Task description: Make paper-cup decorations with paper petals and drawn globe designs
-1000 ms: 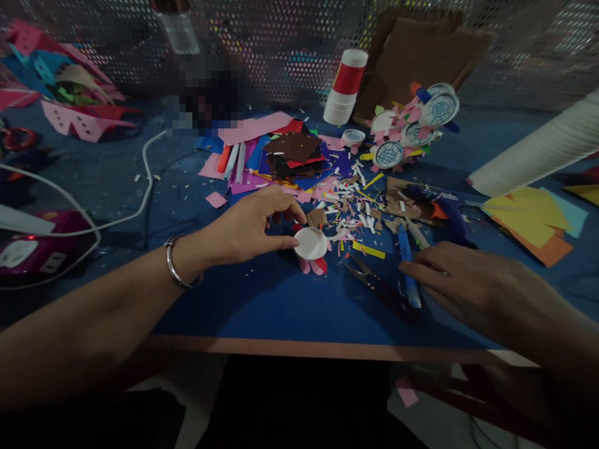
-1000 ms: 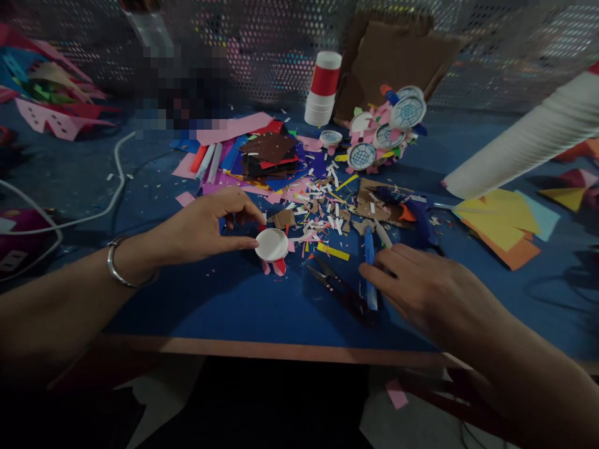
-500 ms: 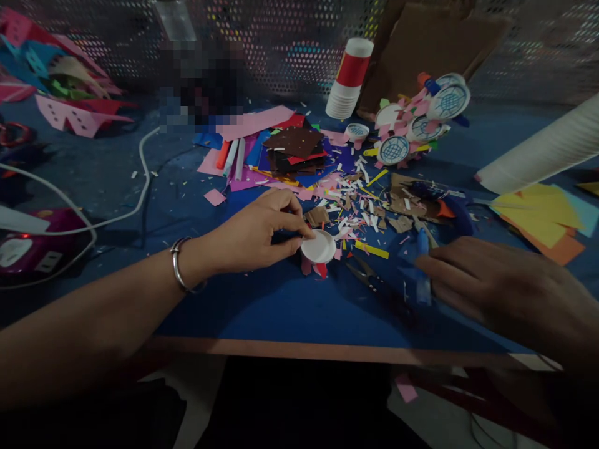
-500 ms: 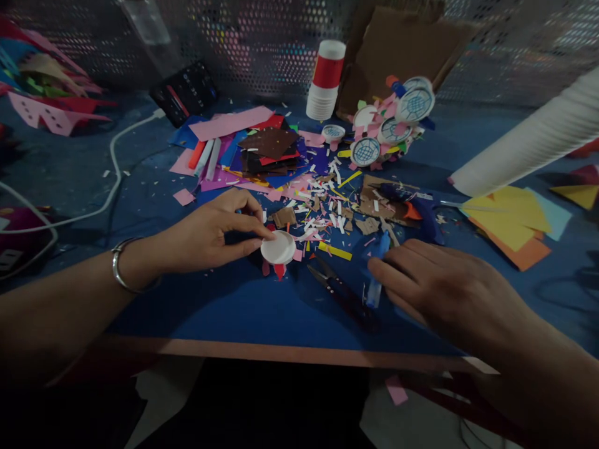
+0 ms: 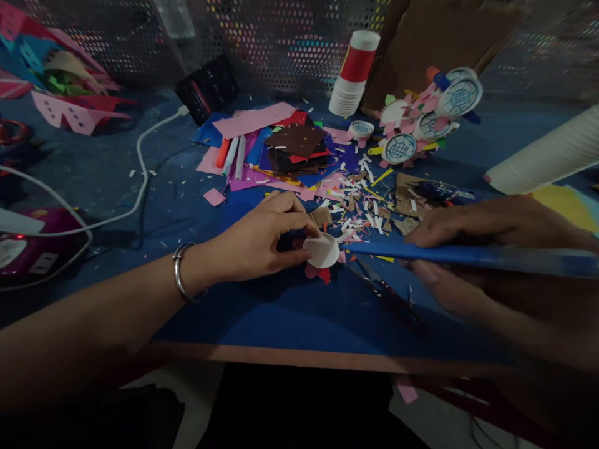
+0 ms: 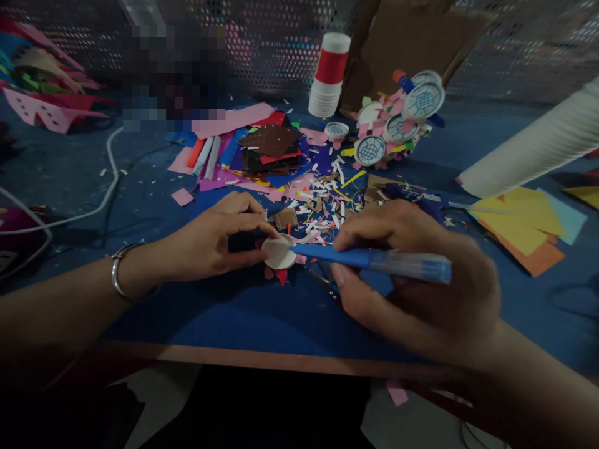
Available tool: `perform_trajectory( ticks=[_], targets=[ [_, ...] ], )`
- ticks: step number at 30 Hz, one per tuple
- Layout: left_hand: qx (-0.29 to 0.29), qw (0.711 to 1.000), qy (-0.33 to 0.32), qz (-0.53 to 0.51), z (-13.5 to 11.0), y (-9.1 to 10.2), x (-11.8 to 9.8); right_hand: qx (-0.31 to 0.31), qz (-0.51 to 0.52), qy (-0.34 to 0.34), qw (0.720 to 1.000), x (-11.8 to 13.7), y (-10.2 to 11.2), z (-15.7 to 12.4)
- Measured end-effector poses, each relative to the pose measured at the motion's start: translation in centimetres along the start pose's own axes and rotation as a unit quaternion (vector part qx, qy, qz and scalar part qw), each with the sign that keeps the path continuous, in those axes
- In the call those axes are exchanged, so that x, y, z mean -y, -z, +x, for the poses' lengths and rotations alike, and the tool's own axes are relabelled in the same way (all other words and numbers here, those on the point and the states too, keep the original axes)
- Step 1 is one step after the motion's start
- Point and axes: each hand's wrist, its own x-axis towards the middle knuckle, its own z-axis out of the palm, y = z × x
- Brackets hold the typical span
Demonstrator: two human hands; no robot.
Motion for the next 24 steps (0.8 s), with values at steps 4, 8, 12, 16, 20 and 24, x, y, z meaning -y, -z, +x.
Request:
perform_trajectory(
  ticks=[4, 8, 12, 16, 20, 24],
  targets=[
    [-0.002, 1.000, -0.004, -0.006, 0.0, -0.2, 0.0, -0.011, 0.033, 0.044, 0.998, 0.7, -1.8, 1.6],
    [-0.006, 1.000, -0.015, 0.001, 0.0, -0.3, 0.2, 0.001, 0.032, 0.060, 0.998, 0.6, -3.4, 1.8],
    [0.001, 1.000, -0.004, -0.009, 0.1, -0.2, 0.3, 0.018, 0.042, 0.061, 0.997, 0.2, -4.2, 1.8],
    [0.010, 1.000, -0.003, -0.003, 0.2, 0.0, 0.4, 0.020, 0.078, 0.054, 0.995, -0.4, -4.6, 1.9],
    [0.014, 1.000, -0.016, 0.008, 0.2, 0.1, 0.5, 0.047, 0.073, 0.036, 0.996, -0.6, -4.7, 1.8],
    [0.011, 0.999, -0.031, 0.015, 0.3, -0.1, 0.5, 0.060, 0.079, 0.031, 0.995, -0.6, -4.4, 1.6]
  ],
)
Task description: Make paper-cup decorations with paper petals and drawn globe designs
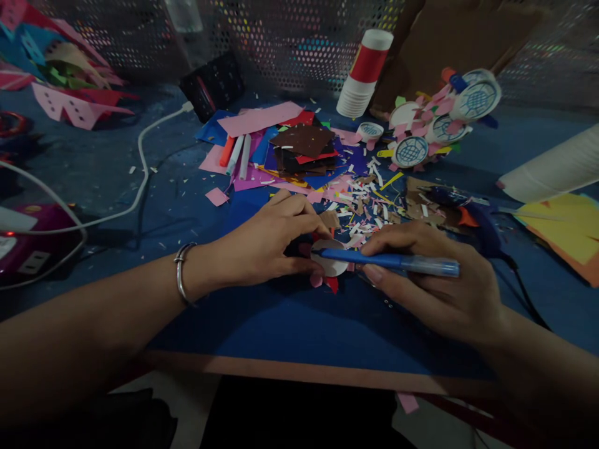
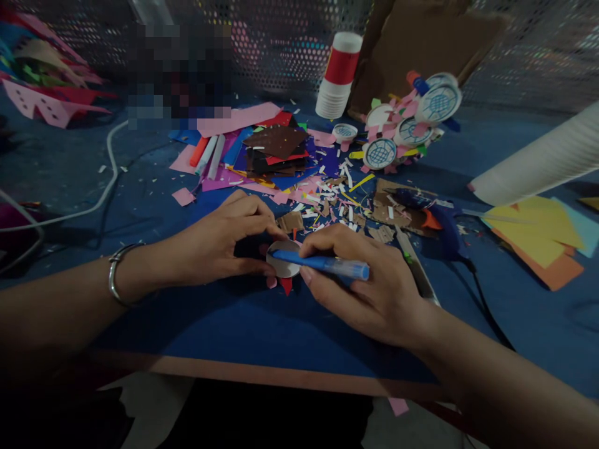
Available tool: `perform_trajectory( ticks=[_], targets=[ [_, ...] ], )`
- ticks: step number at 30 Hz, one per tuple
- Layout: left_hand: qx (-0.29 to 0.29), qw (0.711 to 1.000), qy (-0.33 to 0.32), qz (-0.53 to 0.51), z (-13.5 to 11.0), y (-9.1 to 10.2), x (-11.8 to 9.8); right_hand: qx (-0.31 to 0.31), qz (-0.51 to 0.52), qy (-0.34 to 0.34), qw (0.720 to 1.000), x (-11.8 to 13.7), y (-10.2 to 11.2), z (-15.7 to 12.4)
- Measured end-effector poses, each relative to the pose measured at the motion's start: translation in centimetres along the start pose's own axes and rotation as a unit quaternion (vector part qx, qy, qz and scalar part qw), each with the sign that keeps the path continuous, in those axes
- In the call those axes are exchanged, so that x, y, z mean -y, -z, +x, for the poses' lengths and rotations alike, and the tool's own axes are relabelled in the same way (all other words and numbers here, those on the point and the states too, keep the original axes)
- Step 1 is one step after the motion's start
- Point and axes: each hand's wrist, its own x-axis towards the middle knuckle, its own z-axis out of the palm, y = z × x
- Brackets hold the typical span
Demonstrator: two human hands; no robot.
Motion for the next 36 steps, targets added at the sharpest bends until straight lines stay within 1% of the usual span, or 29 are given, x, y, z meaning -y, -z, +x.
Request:
perform_trajectory(
  ticks=[2, 7, 11, 16, 18, 20, 22, 26, 28, 32, 36],
  targets=[
    [-0.003, 1.000, -0.002, 0.001, 0.1, 0.0, -0.1, 0.011, 0.005, -0.001, 1.000, 0.1, 0.2, -0.1],
    [0.003, 1.000, 0.023, 0.005, 0.2, 0.0, -0.3, 0.046, 0.006, -0.035, 0.998, 0.1, 0.5, -0.5],
    [0.001, 0.999, 0.020, 0.030, 0.5, 0.1, -0.3, 0.026, 0.033, -0.064, 0.997, -0.5, 0.7, -0.4],
    [-0.006, 0.998, -0.015, 0.056, 0.6, 0.2, -0.2, 0.012, 0.077, -0.081, 0.994, -1.4, 0.5, 0.3],
    [-0.004, 0.998, -0.016, 0.054, 0.6, 0.2, -0.2, -0.008, 0.093, -0.060, 0.994, -1.6, 0.2, 0.4],
    [-0.001, 0.999, -0.010, 0.046, 0.6, 0.2, -0.2, -0.025, 0.084, -0.023, 0.996, -1.6, -0.1, 0.4],
    [0.001, 0.999, -0.006, 0.041, 0.7, 0.2, -0.2, -0.035, 0.053, 0.008, 0.998, -1.4, -0.3, 0.3],
    [-0.001, 0.999, -0.006, 0.037, 0.8, 0.0, -0.2, -0.033, -0.030, 0.053, 0.998, -0.9, -0.3, 0.0],
    [0.000, 1.000, 0.000, 0.031, 0.8, -0.1, -0.1, -0.034, -0.067, 0.078, 0.994, -0.7, -0.3, 0.0],
    [0.002, 1.000, 0.005, 0.013, 0.7, -0.2, 0.0, -0.059, -0.116, 0.146, 0.981, 0.0, -0.2, 0.3],
    [-0.002, 1.000, -0.005, 0.008, 0.7, -0.3, 0.2, -0.037, -0.158, 0.179, 0.970, 0.7, 0.1, 0.6]
  ],
)
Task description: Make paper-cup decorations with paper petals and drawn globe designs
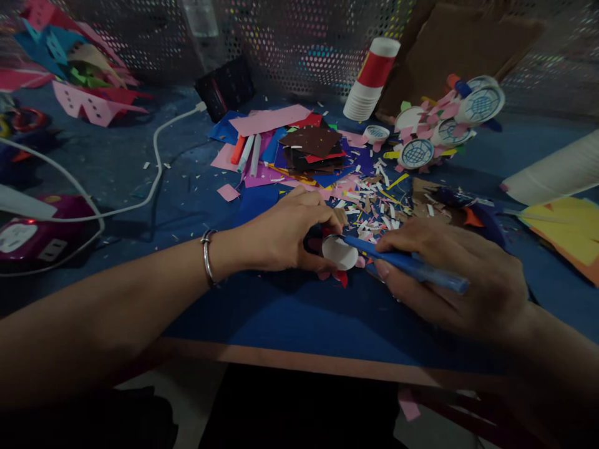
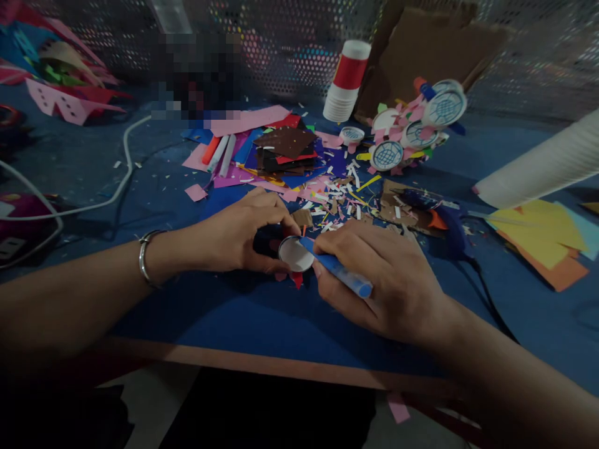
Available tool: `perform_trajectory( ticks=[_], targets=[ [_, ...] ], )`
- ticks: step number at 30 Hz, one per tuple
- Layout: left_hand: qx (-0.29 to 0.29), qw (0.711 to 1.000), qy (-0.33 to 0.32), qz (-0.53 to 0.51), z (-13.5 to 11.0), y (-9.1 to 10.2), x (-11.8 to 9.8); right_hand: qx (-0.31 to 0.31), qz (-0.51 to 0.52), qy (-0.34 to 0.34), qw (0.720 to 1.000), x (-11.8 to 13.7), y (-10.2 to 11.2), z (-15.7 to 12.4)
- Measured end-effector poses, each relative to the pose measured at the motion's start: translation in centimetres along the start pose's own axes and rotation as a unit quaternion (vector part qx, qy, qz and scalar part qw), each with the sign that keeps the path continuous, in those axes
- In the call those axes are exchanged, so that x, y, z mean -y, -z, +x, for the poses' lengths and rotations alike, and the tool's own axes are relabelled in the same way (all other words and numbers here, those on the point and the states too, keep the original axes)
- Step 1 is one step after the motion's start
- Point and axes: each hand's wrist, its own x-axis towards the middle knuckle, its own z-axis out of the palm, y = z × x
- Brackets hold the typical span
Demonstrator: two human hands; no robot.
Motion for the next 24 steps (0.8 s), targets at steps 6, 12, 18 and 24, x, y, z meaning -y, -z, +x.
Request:
perform_trajectory(
  ticks=[6, 12, 18, 24],
  targets=[
    [-0.006, 1.000, 0.008, 0.009, 0.0, -0.3, 0.0, 0.030, -0.036, -0.014, 0.999, 0.8, 0.8, 1.0],
    [-0.002, 1.000, 0.008, 0.018, 0.0, -0.1, -0.1, 0.088, 0.050, -0.106, 0.989, 0.2, 1.6, 2.7],
    [-0.007, 1.000, -0.005, 0.026, 0.1, -0.1, -0.2, 0.092, 0.150, -0.248, 0.953, -0.7, 1.2, 3.5],
    [-0.002, 1.000, 0.013, 0.023, 0.1, 0.1, -0.4, 0.054, 0.277, -0.332, 0.900, -1.1, -0.5, 3.2]
  ],
)
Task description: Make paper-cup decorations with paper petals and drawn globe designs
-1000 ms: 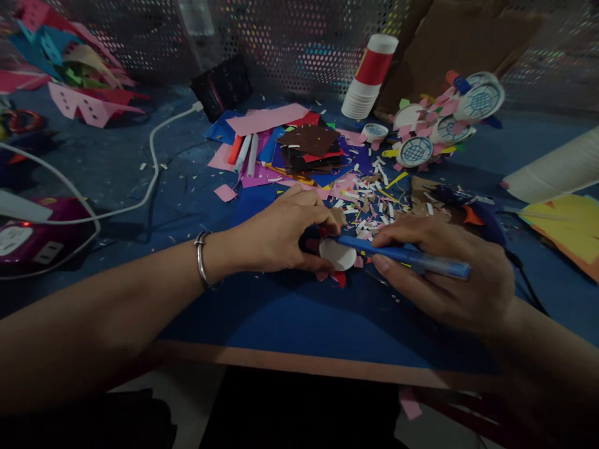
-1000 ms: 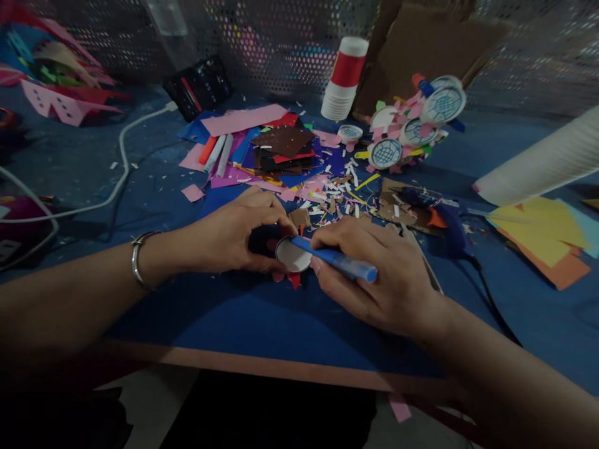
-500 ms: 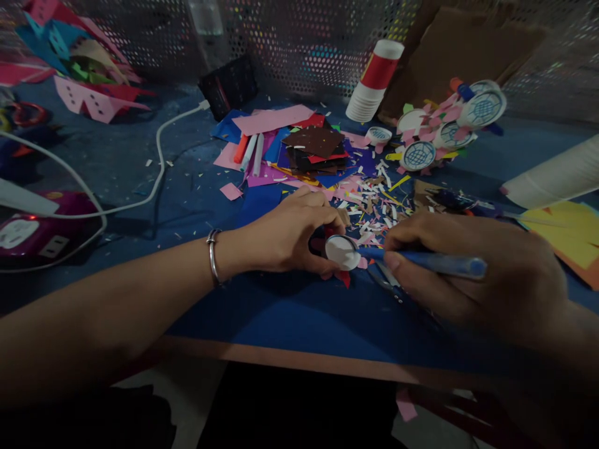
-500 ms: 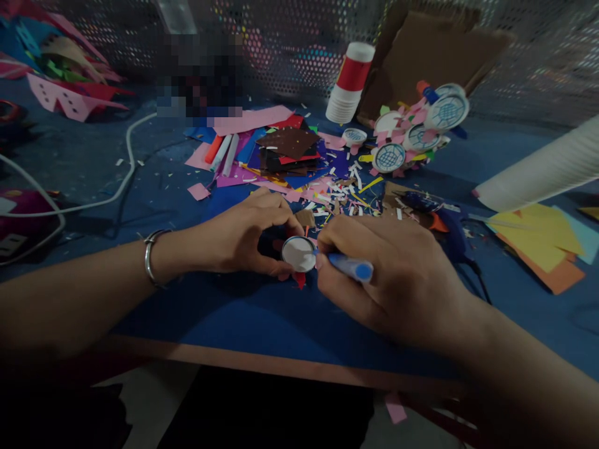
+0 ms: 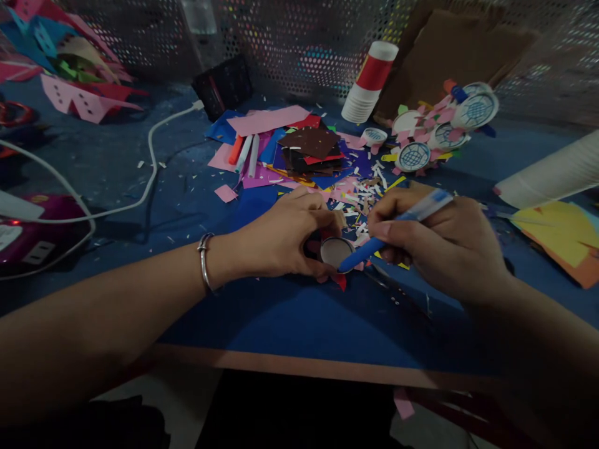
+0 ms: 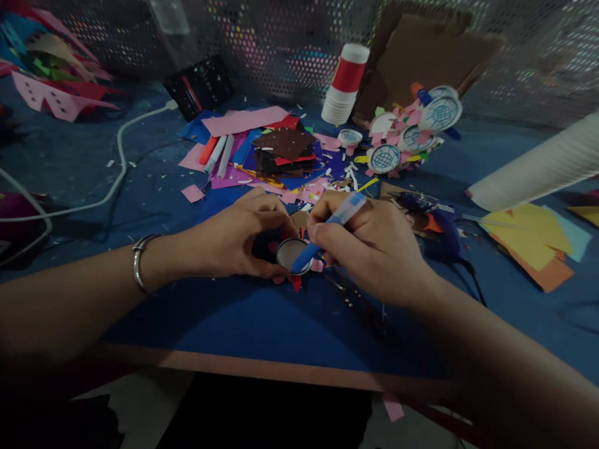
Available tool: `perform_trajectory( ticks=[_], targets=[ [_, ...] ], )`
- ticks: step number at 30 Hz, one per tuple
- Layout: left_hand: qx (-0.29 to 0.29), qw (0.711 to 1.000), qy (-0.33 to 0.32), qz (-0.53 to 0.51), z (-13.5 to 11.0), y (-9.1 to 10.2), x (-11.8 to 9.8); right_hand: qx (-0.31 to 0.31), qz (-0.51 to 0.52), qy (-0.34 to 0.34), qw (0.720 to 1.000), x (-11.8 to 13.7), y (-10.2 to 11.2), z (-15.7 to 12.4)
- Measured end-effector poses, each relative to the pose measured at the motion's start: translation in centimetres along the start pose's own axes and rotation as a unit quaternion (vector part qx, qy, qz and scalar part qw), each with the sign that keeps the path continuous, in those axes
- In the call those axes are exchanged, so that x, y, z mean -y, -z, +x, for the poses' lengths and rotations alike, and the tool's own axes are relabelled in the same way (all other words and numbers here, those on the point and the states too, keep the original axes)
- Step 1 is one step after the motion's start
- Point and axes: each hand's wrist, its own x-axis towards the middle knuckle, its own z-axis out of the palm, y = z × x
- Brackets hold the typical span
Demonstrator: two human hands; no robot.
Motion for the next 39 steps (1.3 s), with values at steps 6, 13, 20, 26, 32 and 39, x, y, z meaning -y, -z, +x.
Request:
perform_trajectory(
  ticks=[6, 13, 20, 26, 32, 39],
  targets=[
    [0.009, 1.000, 0.012, 0.006, 0.1, 0.3, -0.1, -0.021, 0.101, 0.015, 0.995, -1.4, -1.3, 0.5],
    [0.015, 1.000, 0.015, -0.010, 0.1, 0.1, 0.1, -0.083, 0.064, 0.091, 0.990, -2.6, -1.2, -0.2],
    [0.001, 1.000, 0.013, -0.017, 0.0, -0.2, 0.3, -0.118, -0.021, 0.141, 0.983, -2.6, -0.5, -1.3],
    [-0.008, 1.000, -0.006, -0.020, 0.0, -0.4, 0.4, -0.122, -0.069, 0.171, 0.975, -1.9, -0.5, -1.4],
    [-0.001, 1.000, 0.008, -0.017, 0.1, -0.2, 0.1, -0.101, -0.080, 0.181, 0.975, -1.7, -0.4, -1.4],
    [-0.008, 1.000, 0.010, -0.019, 0.0, -0.3, 0.2, -0.081, -0.040, 0.160, 0.983, -2.0, -0.2, -1.7]
  ],
)
